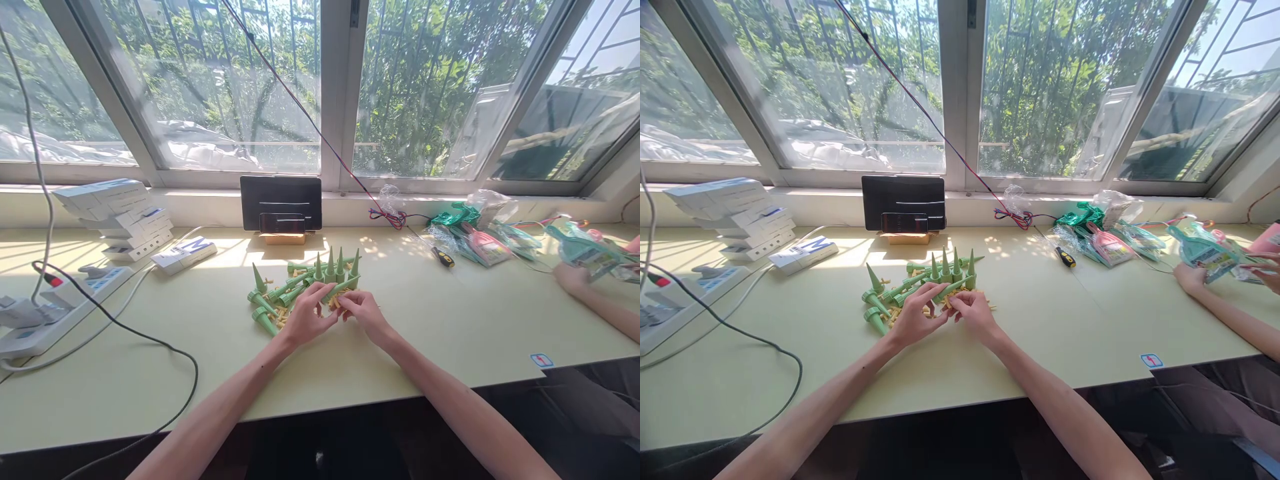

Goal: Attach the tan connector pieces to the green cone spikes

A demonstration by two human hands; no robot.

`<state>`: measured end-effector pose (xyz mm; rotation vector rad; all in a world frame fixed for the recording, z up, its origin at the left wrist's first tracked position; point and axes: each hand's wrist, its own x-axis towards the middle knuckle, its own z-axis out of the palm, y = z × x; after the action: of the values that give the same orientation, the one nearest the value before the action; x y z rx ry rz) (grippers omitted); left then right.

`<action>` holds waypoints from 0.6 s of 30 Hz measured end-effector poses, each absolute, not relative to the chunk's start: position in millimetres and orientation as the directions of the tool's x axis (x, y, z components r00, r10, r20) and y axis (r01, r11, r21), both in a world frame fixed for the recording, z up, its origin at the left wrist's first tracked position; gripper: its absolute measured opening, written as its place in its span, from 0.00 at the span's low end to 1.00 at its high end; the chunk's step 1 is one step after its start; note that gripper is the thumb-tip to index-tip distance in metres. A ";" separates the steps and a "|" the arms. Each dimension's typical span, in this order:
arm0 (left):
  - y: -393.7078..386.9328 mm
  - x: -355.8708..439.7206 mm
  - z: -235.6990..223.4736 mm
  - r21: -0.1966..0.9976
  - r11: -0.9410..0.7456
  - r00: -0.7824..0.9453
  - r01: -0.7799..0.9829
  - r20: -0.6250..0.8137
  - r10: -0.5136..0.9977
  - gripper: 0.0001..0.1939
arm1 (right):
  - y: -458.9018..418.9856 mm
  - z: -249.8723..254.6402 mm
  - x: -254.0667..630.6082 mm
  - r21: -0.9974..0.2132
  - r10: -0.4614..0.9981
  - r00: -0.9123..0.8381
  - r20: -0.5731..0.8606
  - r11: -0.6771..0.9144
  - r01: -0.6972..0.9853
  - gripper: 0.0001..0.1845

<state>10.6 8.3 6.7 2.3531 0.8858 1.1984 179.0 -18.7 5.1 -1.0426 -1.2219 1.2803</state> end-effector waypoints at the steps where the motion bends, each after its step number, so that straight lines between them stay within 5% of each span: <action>1: 8.4 10.7 6.7 0.559 -0.742 0.445 0.370 0.594 0.669 0.23 | -18.6 5.4 179.1 -0.992 0.994 -0.089 0.058 0.048 -0.113 0.14; 18: 10.3 9.6 5.4 0.577 -0.733 0.446 0.360 0.584 0.678 0.24 | -22.9 3.8 178.1 -0.975 0.976 -0.099 0.193 0.202 0.092 0.13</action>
<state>9.6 10.3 5.4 2.3329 0.8807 1.1909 178.1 -22.9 3.8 -1.0882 -1.4368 1.0734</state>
